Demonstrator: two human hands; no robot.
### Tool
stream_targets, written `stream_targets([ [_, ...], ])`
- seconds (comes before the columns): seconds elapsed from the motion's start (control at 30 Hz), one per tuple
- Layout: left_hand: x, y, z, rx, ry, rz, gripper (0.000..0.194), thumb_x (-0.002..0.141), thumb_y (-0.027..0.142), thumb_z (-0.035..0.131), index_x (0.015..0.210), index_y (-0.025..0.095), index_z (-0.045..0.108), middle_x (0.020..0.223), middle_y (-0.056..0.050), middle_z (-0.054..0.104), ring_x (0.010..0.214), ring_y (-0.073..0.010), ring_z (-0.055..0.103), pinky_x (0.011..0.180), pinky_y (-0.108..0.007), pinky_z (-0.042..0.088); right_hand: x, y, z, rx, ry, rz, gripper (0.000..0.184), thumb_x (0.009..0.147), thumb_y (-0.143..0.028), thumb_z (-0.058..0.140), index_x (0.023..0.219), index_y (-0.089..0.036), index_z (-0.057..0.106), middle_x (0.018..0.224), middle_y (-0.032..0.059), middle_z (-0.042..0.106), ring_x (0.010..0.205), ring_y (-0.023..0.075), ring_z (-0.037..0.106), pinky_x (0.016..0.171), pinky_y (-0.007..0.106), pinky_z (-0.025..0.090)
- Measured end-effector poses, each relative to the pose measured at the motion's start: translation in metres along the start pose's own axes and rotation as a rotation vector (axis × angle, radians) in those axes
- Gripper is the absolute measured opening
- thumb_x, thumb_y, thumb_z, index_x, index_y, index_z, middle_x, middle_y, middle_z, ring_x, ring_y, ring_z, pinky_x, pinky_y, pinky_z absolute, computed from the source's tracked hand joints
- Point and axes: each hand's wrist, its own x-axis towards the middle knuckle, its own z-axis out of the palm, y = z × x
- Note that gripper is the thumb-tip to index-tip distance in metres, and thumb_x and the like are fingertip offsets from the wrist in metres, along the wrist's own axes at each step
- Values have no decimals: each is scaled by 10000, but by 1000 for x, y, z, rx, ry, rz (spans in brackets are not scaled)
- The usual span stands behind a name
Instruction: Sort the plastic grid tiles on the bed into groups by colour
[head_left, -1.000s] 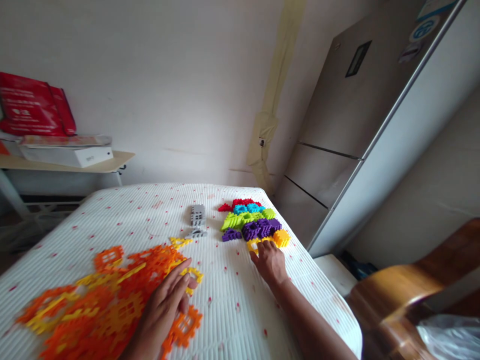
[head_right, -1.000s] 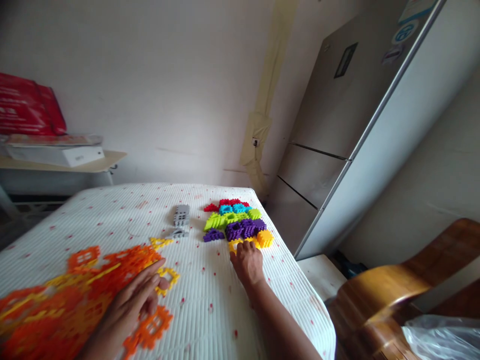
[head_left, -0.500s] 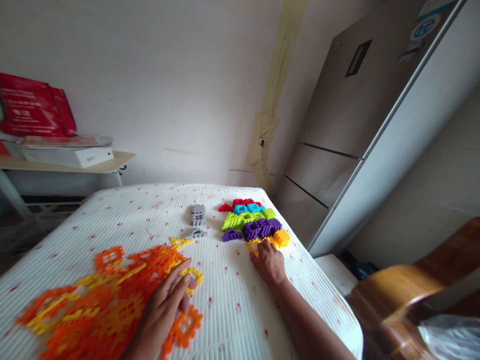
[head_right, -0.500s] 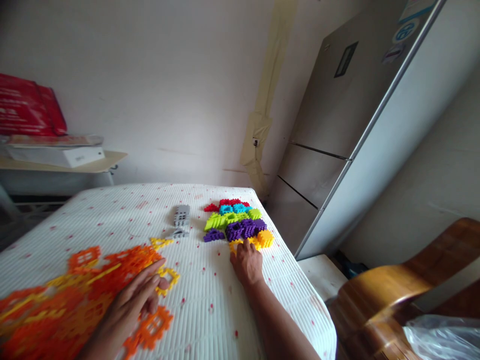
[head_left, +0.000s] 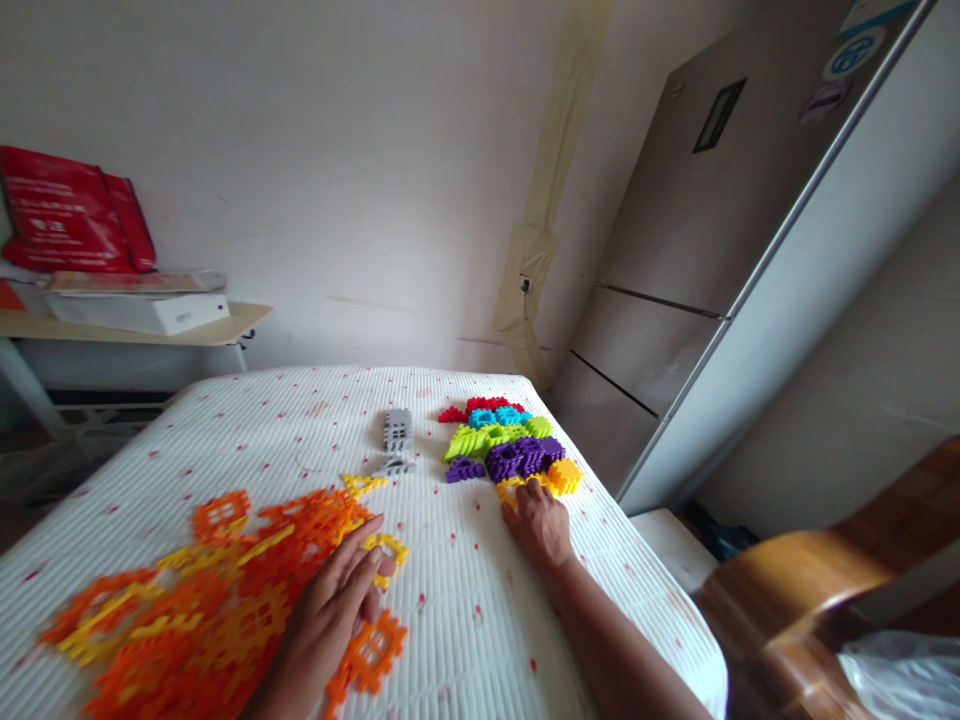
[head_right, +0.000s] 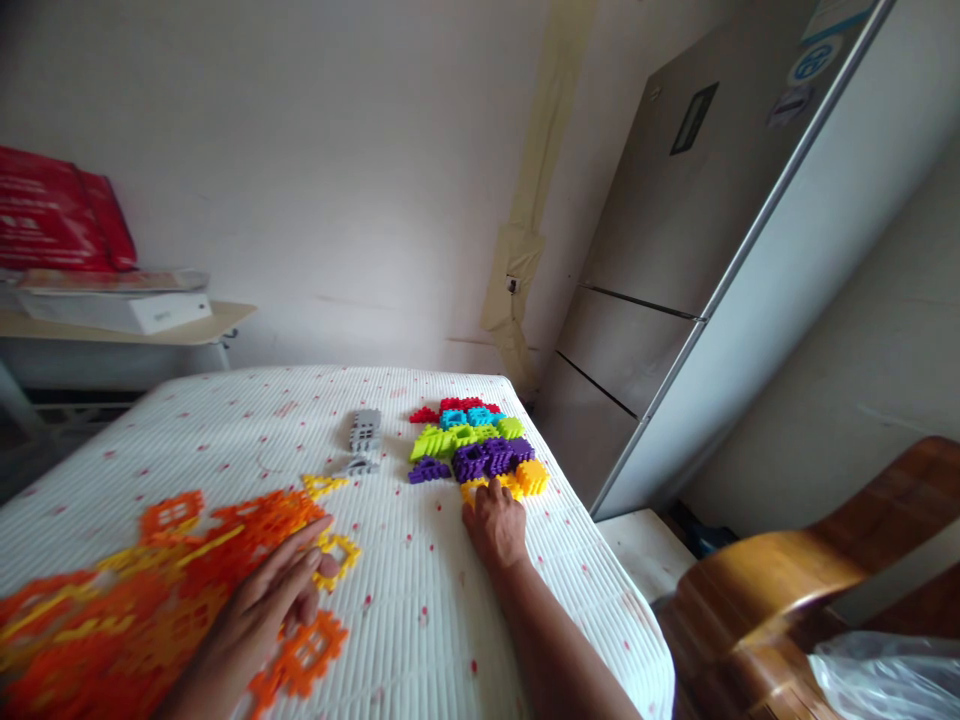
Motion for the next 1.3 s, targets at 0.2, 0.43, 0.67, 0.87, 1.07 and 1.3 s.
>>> stream_targets([
  [0.2, -1, 4, 4, -43, 18, 5, 681, 714, 595, 564, 1246, 180, 469, 753, 9, 619, 461, -82, 446, 440, -218, 371, -1, 3, 3, 18, 56, -23, 153, 851, -304, 524, 817, -182, 609, 863, 59, 613, 729, 165, 577, 535, 247, 342],
  [0.43, 3, 20, -22, -14, 117, 94, 508, 766, 528, 541, 1116, 160, 559, 720, 1, 617, 489, -95, 468, 441, -215, 367, -8, -8, 1, 225, 258, -429, 243, 911, -224, 416, 734, -172, 573, 741, 35, 575, 638, 123, 526, 574, 239, 316],
  [0.67, 20, 15, -57, 550, 259, 405, 206, 761, 351, 526, 798, 198, 660, 811, -34, 671, 787, -185, 614, 739, -294, 466, -15, -28, 4, 288, 170, -628, 308, 919, -173, 370, 656, -172, 530, 676, 14, 533, 596, 107, 470, 557, 245, 275],
  [0.87, 2, 7, -4, 1232, 5, 509, 202, 750, 216, 522, 846, 235, 699, 870, -55, 673, 902, -243, 573, 817, -395, 398, -15, -27, 5, 282, 141, -608, 309, 920, -182, 371, 661, -166, 540, 682, 17, 536, 589, 102, 465, 555, 243, 277],
  [1.07, -4, 6, 13, 1445, 62, 417, 285, 788, 149, 433, 887, 219, 691, 960, -90, 654, 968, -290, 544, 796, -454, 354, -14, -27, 6, 269, 137, -602, 288, 904, -173, 385, 668, -171, 552, 686, 18, 540, 596, 107, 474, 555, 245, 297],
  [1.3, 1, -2, 6, 1417, 46, 515, 263, 772, 106, 433, 826, 219, 664, 909, -70, 649, 893, -274, 561, 759, -439, 395, -14, -28, 6, 249, 124, -583, 280, 903, -180, 397, 661, -171, 539, 683, 18, 546, 607, 109, 481, 564, 237, 310],
])
